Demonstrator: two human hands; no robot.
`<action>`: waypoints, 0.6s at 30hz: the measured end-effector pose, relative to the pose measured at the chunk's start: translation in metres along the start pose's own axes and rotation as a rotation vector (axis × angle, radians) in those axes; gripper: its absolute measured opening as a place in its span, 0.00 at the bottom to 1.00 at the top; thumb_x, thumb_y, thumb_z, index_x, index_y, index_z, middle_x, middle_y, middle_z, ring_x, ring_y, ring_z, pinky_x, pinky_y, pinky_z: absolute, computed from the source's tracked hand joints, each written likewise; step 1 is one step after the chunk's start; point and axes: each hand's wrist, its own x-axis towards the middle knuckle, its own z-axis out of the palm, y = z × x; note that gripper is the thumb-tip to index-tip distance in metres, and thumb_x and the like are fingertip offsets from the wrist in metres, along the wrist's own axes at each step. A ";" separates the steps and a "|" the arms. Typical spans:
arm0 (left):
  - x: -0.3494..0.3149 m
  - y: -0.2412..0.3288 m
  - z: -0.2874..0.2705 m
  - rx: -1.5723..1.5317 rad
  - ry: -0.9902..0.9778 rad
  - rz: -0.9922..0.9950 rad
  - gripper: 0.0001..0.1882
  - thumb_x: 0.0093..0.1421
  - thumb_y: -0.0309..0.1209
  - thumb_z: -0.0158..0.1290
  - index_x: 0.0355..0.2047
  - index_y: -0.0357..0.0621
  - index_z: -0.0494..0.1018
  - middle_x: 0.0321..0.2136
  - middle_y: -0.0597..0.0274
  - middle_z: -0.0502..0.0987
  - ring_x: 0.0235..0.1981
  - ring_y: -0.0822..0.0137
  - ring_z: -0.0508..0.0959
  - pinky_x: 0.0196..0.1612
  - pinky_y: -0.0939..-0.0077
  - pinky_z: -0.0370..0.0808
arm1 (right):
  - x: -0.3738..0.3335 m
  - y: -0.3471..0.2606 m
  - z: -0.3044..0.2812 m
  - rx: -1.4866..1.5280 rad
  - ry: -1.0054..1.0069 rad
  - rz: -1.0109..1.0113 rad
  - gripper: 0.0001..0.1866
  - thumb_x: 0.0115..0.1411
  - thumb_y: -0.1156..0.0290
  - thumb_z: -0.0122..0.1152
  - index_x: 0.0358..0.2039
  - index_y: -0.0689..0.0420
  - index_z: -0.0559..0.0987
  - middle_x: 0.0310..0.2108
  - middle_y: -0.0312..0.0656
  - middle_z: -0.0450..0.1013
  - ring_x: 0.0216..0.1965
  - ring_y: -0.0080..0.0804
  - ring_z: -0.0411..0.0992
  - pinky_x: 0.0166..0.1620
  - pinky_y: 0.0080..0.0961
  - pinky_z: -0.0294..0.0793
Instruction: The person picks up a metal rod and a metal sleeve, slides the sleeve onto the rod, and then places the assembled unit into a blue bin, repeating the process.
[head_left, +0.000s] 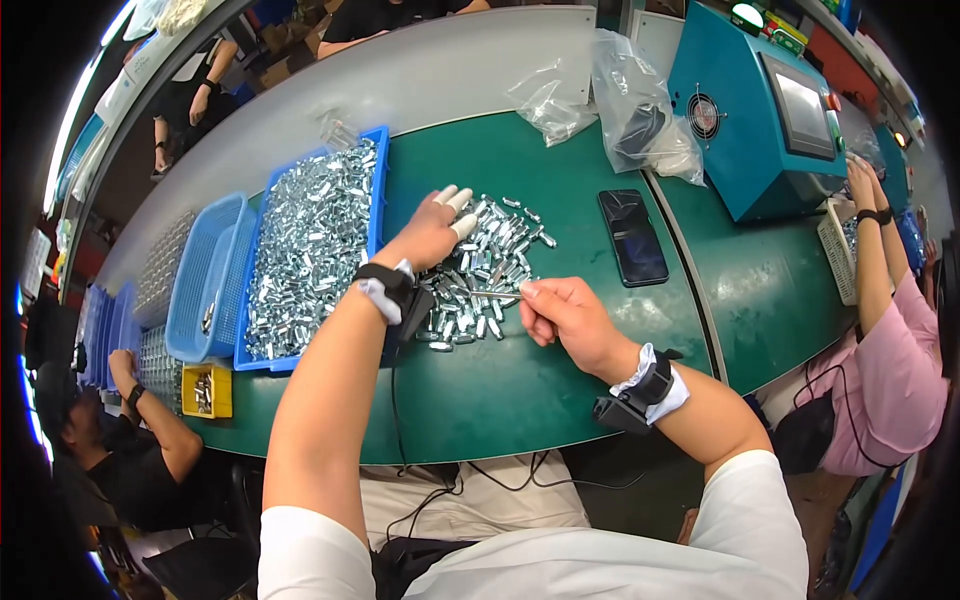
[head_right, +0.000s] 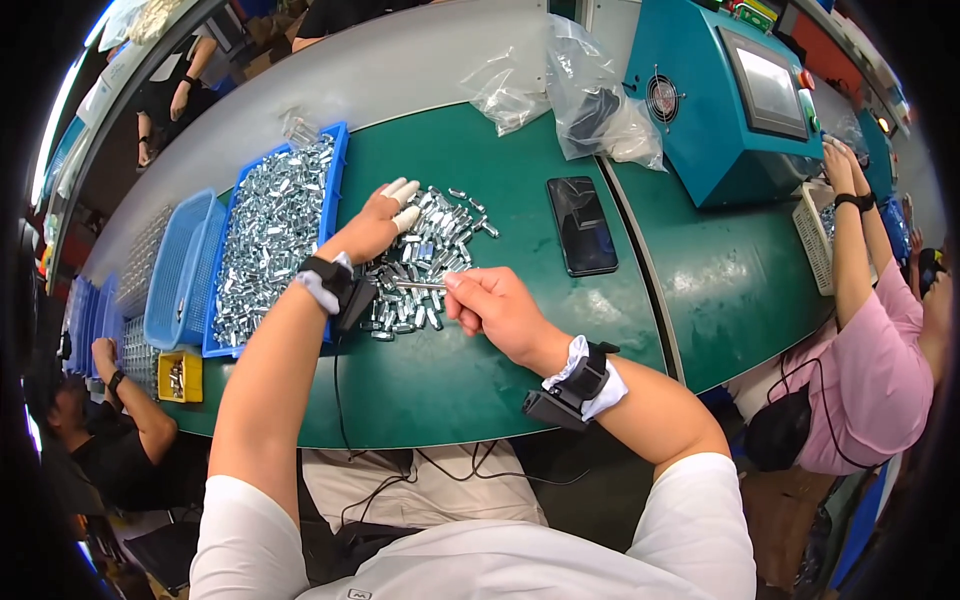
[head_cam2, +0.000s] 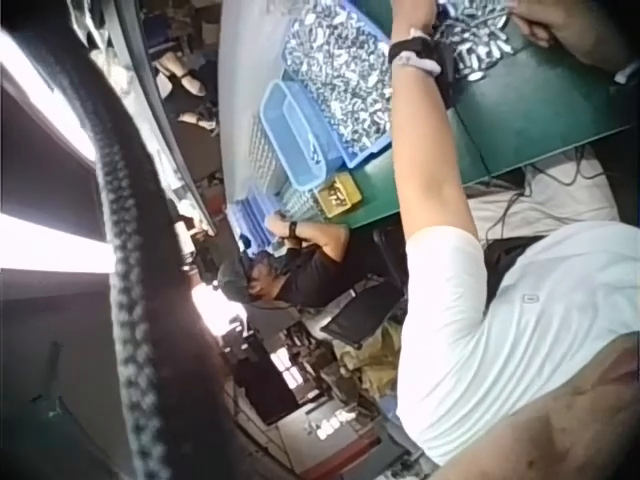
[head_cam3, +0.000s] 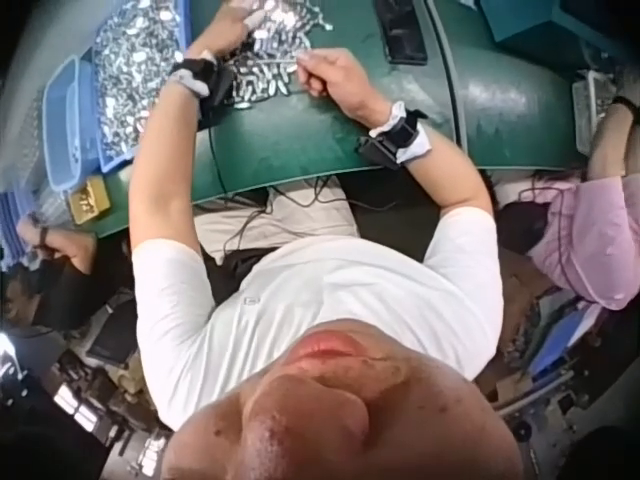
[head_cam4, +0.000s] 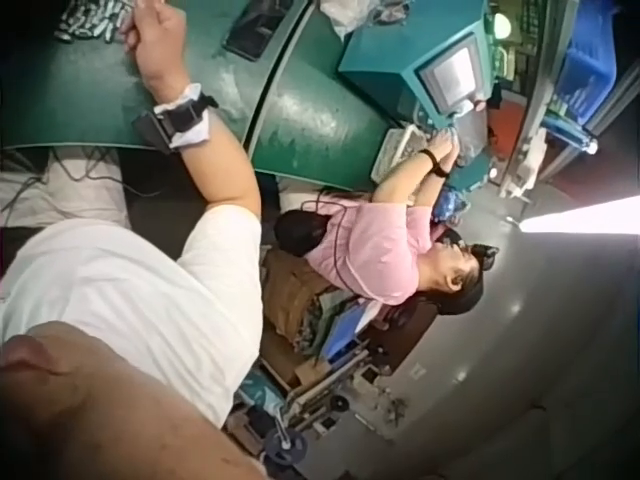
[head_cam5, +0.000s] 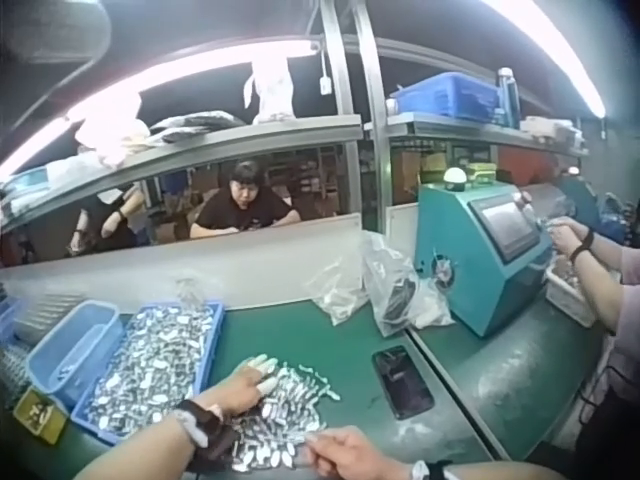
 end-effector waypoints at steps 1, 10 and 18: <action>-0.003 0.005 0.003 -0.001 -0.011 0.007 0.29 0.67 0.43 0.46 0.64 0.40 0.60 0.66 0.37 0.55 0.69 0.45 0.51 0.69 0.61 0.48 | -0.002 0.000 -0.001 0.002 0.009 0.003 0.21 0.70 0.61 0.47 0.21 0.59 0.73 0.15 0.30 0.61 0.18 0.18 0.59 0.25 0.18 0.60; -0.087 0.055 -0.006 -0.259 0.076 0.020 0.25 0.63 0.37 0.53 0.57 0.38 0.68 0.58 0.43 0.67 0.61 0.49 0.64 0.63 0.63 0.61 | -0.003 0.004 -0.006 -0.039 -0.014 -0.004 0.22 0.70 0.60 0.46 0.22 0.59 0.74 0.15 0.31 0.63 0.18 0.18 0.60 0.25 0.17 0.59; -0.169 0.085 0.002 -0.037 0.220 -0.021 0.12 0.50 0.23 0.63 0.36 0.38 0.77 0.34 0.53 0.76 0.40 0.54 0.75 0.42 0.66 0.73 | -0.001 0.012 -0.003 -0.131 -0.133 0.041 0.21 0.70 0.60 0.48 0.23 0.59 0.75 0.17 0.31 0.66 0.20 0.16 0.63 0.26 0.17 0.62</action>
